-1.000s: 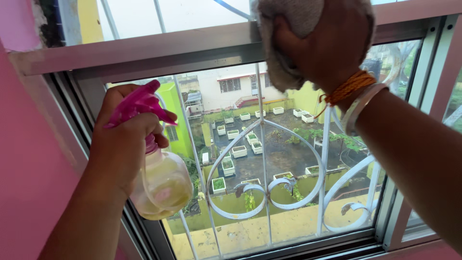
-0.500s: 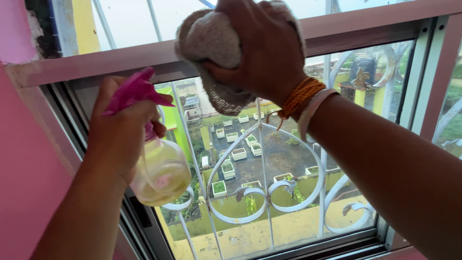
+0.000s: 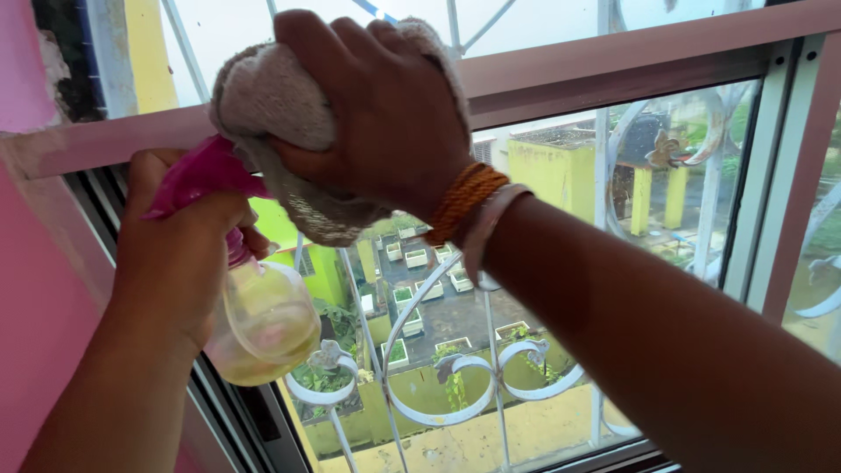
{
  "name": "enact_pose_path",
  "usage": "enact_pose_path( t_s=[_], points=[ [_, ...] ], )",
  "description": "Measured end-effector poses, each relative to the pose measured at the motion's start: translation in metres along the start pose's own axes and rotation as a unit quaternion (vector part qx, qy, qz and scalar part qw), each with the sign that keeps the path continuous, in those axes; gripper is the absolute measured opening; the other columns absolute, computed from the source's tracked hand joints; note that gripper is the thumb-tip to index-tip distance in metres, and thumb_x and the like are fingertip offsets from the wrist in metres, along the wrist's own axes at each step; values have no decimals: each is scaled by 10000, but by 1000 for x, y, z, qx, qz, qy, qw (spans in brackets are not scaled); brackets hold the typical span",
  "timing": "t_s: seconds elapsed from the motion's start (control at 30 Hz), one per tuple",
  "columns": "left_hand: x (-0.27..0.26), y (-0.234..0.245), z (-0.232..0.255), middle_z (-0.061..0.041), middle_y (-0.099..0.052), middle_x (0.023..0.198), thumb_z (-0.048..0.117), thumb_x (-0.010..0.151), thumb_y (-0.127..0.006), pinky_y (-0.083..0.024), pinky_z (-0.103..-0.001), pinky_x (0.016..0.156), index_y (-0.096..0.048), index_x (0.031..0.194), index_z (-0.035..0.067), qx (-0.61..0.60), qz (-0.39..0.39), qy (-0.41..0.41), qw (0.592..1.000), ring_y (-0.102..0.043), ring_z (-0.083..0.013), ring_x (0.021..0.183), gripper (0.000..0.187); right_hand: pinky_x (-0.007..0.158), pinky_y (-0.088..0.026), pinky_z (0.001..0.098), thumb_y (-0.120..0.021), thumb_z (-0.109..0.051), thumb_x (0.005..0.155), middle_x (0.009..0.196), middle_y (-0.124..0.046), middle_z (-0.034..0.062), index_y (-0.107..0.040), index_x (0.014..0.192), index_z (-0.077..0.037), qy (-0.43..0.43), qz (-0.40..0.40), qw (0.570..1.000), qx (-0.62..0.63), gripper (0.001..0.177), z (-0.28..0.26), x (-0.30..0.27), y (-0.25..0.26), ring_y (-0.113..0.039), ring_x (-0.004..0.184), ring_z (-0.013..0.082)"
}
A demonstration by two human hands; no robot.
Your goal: The person cleans a window by spraying liquid from a bottle and wiping the glass and frame with a cloth.
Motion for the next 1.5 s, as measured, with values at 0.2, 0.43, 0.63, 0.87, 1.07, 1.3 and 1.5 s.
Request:
enact_pose_path(
  t_s=[0.2, 0.43, 0.63, 0.87, 1.07, 1.3, 1.5],
  points=[
    [7, 2, -2, -169, -730, 1016, -73, 816, -573, -549, -377, 581, -391, 1098, 78, -22, -23, -17, 999, -618, -222, 684, 368, 908, -513, 501, -852, -503, 897, 1130, -681, 92, -495, 1263, -139, 15, -19, 999, -40, 627, 40, -20, 29, -699, 988, 307],
    [9, 22, 0, -197, -739, 1058, -86, 842, -559, -577, -385, 618, -336, 1081, 87, -24, -26, -60, 998, -653, -231, 732, 370, 892, -518, 498, -842, -504, 906, 1126, -721, 71, -534, 1224, -140, -44, -2, 995, -86, 573, 26, -12, 23, -709, 1002, 314],
    [9, 24, 3, -252, -628, 1185, -112, 799, -546, -519, -392, 575, -297, 1460, 120, -11, -55, -68, 996, -623, -260, 717, 744, 836, -495, 525, -845, -532, 822, 1002, -687, 105, -497, 1245, -121, -43, 13, 999, -13, 685, -22, 13, -15, -699, 930, 337],
    [10, 22, 6, -101, -604, 1372, -123, 762, -527, -583, -392, 598, -247, 1617, 137, 46, -85, -63, 993, -660, -222, 806, 937, 913, -499, 511, -849, -545, 862, 1124, -685, 83, -480, 1327, -143, -4, -25, 999, -31, 716, 11, -4, -1, -700, 1020, 309],
    [12, 23, 12, -203, -656, 1211, -117, 755, -516, -570, -391, 567, -293, 1571, 151, 75, -84, -33, 993, -625, -245, 699, 887, 923, -521, 493, -849, -496, 891, 1141, -701, 93, -531, 1318, -131, -52, 13, 997, -62, 645, 21, -17, 26, -699, 1024, 333],
    [18, 21, 11, -133, -639, 1231, -104, 776, -554, -549, -381, 565, -318, 1533, 115, 36, -107, -72, 991, -635, -231, 735, 823, 878, -514, 505, -868, -517, 805, 1031, -684, 115, -510, 1305, -102, -67, 27, 997, -27, 742, -27, 11, -22, -686, 933, 345],
    [16, 27, 12, -103, -637, 1295, -103, 760, -552, -577, -378, 573, -351, 1572, 187, 52, -106, -38, 992, -636, -211, 751, 885, 943, -496, 496, -891, -553, 845, 1082, -691, 94, -521, 1370, -118, 14, -26, 999, -36, 775, 2, -4, -11, -708, 1027, 303]
  ],
)
Point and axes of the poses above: each hand's wrist, its own x-axis towards the middle knuckle, its own y-axis out of the back of the hand, z = x × y, the point moved 3 cm from there along x, towards the middle knuckle
